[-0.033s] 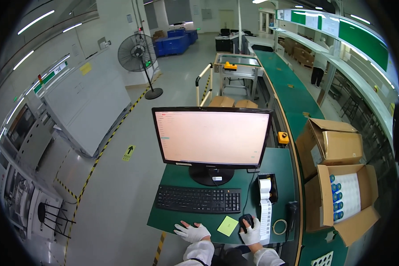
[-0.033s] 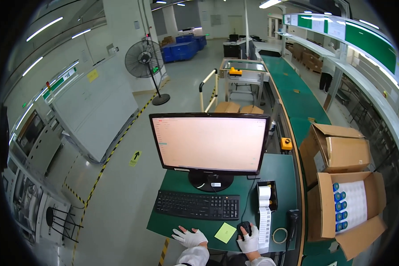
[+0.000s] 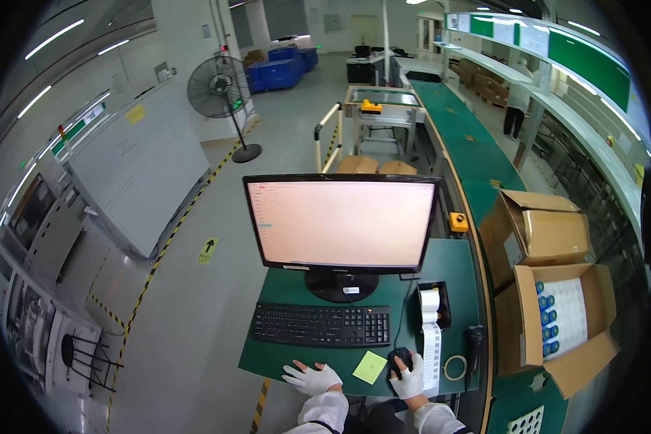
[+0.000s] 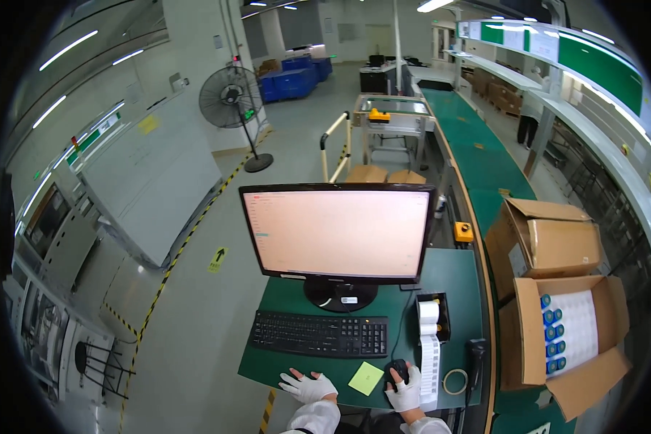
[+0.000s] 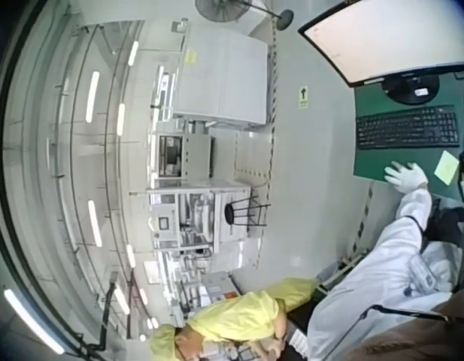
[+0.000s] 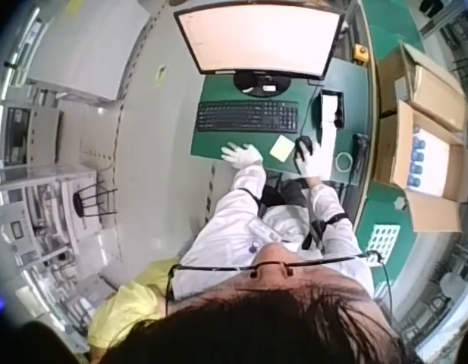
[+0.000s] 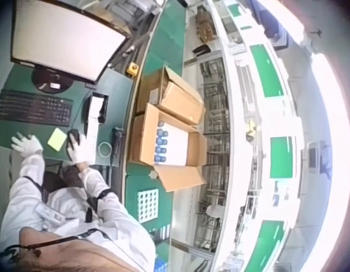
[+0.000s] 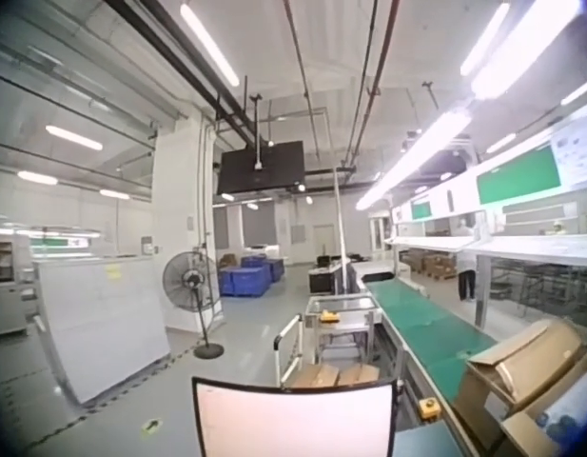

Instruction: The person scans batteries from a box and places them into a tray before applying a label and a taped note to the tray. They then move the filled tray and box to prepare for the next cycle with a new tray.

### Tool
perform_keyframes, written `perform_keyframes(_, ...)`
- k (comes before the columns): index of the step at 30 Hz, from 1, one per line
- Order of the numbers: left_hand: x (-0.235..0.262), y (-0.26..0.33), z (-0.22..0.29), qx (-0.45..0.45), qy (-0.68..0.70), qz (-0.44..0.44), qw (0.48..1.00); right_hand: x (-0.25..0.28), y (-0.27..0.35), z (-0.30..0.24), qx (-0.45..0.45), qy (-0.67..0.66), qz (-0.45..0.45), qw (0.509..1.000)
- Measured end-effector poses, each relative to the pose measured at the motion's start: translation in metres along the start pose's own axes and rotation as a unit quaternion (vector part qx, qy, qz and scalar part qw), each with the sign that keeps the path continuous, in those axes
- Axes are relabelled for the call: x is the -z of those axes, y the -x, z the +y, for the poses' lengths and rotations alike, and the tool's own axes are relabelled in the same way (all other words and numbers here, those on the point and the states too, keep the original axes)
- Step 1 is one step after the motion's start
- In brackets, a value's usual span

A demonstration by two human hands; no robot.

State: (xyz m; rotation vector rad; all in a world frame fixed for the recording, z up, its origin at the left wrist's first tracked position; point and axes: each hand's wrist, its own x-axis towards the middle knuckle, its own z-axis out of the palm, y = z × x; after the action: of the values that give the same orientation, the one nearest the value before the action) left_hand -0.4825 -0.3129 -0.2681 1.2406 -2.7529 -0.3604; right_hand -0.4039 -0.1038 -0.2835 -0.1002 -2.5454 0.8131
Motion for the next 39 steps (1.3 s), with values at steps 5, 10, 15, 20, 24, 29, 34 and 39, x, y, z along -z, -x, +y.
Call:
perform_keyframes(5,-0.003,-0.003,-0.008,-0.017,-0.016,0.064,0.998,0.059,-0.010,0.000,0.027,0.065,0.098,0.993)
perform_keyframes(10,0.009,-0.007,0.006,0.010,-0.054,0.014,0.998,0.117,-0.042,0.072,-0.213,0.129,0.227,0.942)
perform_keyframes(15,0.000,0.001,0.010,0.000,-0.072,-0.014,0.997,0.118,-0.028,0.145,-0.455,0.142,0.058,0.877)
perform_keyframes(20,0.009,-0.002,0.005,0.026,-0.085,-0.025,0.996,0.147,-0.012,0.094,-0.423,0.071,0.071,0.901)
perform_keyframes(24,0.001,-0.006,-0.001,0.024,-0.084,-0.004,0.996,0.164,0.044,0.073,-0.509,-0.377,-0.083,0.770)
perform_keyframes(29,0.006,0.000,0.005,0.022,-0.080,-0.026,0.996,0.161,0.055,0.035,-0.408,0.019,-0.254,0.877)
perform_keyframes(34,0.007,-0.001,0.009,0.023,-0.082,-0.023,0.996,0.157,0.054,0.028,-0.407,0.041,-0.233,0.882)
perform_keyframes(39,0.002,-0.003,0.003,0.006,-0.053,0.013,0.998,0.155,0.060,0.042,-0.377,0.079,-0.241,0.891)
